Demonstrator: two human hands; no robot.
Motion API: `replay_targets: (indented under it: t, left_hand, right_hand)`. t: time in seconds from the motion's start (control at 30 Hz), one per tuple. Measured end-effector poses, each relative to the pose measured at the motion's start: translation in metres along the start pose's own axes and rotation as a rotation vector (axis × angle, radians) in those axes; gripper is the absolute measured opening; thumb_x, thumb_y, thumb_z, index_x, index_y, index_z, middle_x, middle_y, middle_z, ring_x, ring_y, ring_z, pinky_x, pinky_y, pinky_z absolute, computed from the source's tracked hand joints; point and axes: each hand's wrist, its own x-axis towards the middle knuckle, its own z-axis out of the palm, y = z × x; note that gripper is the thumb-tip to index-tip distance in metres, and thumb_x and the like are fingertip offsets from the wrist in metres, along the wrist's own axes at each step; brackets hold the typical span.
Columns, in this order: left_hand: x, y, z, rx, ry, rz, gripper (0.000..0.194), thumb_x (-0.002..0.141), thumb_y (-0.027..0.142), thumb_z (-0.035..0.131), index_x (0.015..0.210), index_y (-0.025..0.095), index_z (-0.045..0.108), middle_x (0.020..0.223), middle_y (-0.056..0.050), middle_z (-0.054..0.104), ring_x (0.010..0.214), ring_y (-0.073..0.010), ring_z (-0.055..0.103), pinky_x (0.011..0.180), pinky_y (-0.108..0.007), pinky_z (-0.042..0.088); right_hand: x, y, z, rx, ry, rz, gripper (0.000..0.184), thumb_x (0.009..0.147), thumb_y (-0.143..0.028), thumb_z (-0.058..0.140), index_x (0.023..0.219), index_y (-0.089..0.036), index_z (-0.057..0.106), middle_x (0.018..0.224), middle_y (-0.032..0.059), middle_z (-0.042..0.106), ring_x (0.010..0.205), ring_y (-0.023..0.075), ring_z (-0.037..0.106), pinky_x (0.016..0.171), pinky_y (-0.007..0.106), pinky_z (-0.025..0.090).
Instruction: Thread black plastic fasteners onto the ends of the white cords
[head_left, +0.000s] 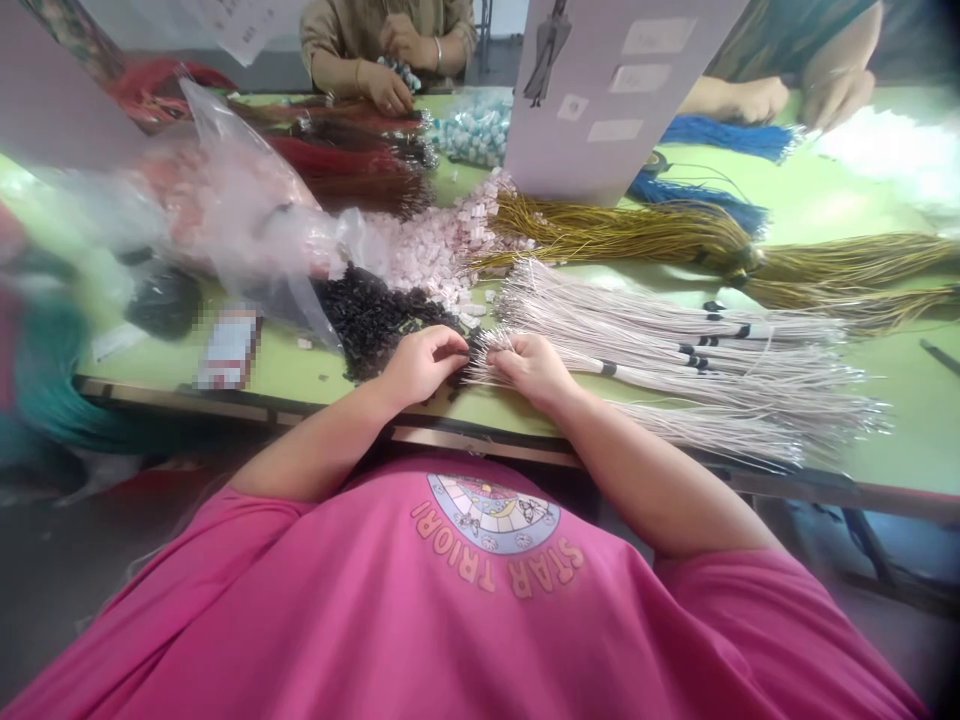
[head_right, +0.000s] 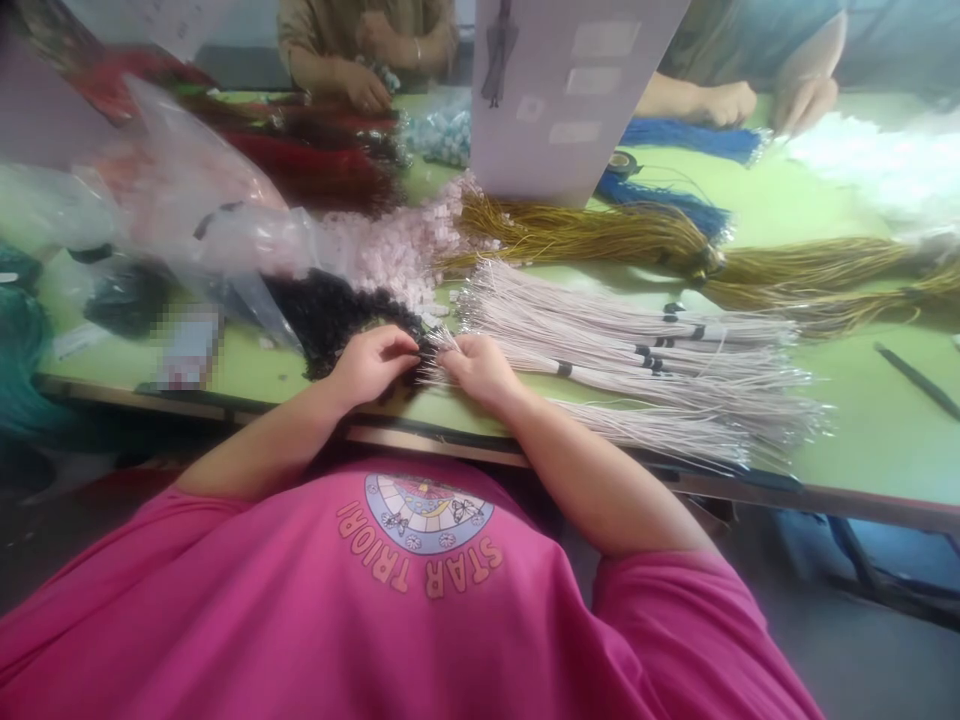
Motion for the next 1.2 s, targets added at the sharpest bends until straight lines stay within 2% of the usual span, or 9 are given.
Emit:
replay_targets:
  t: [0.2, 0.4, 0.63, 0.9, 1.2]
  left_hand:
    - [-0.0001, -0.0014, 0.0016, -0.026, 0.039, 0.063, 0.01, 0.073, 0.026, 0.063, 0.078, 0.018, 0.062, 0.078, -0.001, 0.06, 0.067, -0.0111, 0.054, 0.064, -0.024, 0.044]
    - [0.0001, -0.0017, 0.0039, -0.054, 0.012, 0.146, 0.005, 0.073, 0.022, 0.062, 0.073, 0.017, 0.062, 0.075, -0.001, 0.061, 0.071, -0.0117, 0.056, 0.068, -0.025, 0.044]
    - [-0.0005, 0.0016, 0.0014, -0.017, -0.003, -0.012, 0.01, 0.071, 0.027, 0.064, 0.074, 0.017, 0.062, 0.075, -0.001, 0.061, 0.071, -0.013, 0.056, 0.069, -0.026, 0.044]
    - [-0.0002, 0.0029, 0.0006, -0.041, -0.003, -0.019, 0.011, 0.071, 0.026, 0.064, 0.073, 0.016, 0.062, 0.074, -0.001, 0.062, 0.07, -0.0126, 0.056, 0.067, -0.025, 0.043]
    - [-0.0008, -0.0016, 0.0101, 0.021, -0.055, 0.15, 0.004, 0.074, 0.021, 0.062, 0.074, 0.017, 0.062, 0.075, -0.001, 0.061, 0.071, -0.0119, 0.056, 0.069, -0.025, 0.044]
  right_hand:
    - [0.0012, 0.0004, 0.0003, 0.016, 0.007, 0.013, 0.02, 0.069, -0.027, 0.049, 0.054, -0.016, 0.042, 0.051, -0.0052, 0.034, 0.049, 0.0062, 0.029, 0.05, 0.023, 0.023]
    - [0.0017, 0.0012, 0.0008, 0.011, 0.006, 0.015, 0.021, 0.068, -0.028, 0.05, 0.054, -0.017, 0.04, 0.05, -0.0053, 0.032, 0.049, 0.0064, 0.028, 0.049, 0.023, 0.023]
    - [0.0012, 0.002, 0.0006, 0.032, 0.025, 0.019, 0.022, 0.068, -0.028, 0.049, 0.053, -0.017, 0.036, 0.05, -0.0051, 0.03, 0.048, 0.0065, 0.026, 0.048, 0.024, 0.021]
    - [0.0014, 0.0009, -0.0003, 0.012, 0.015, 0.041, 0.022, 0.068, -0.027, 0.049, 0.053, -0.017, 0.037, 0.049, -0.0051, 0.03, 0.047, 0.0061, 0.026, 0.046, 0.024, 0.02]
    - [0.0018, 0.002, -0.0003, -0.017, -0.053, 0.002, 0.022, 0.068, -0.027, 0.05, 0.052, -0.016, 0.041, 0.05, -0.005, 0.033, 0.049, 0.0062, 0.028, 0.047, 0.022, 0.022]
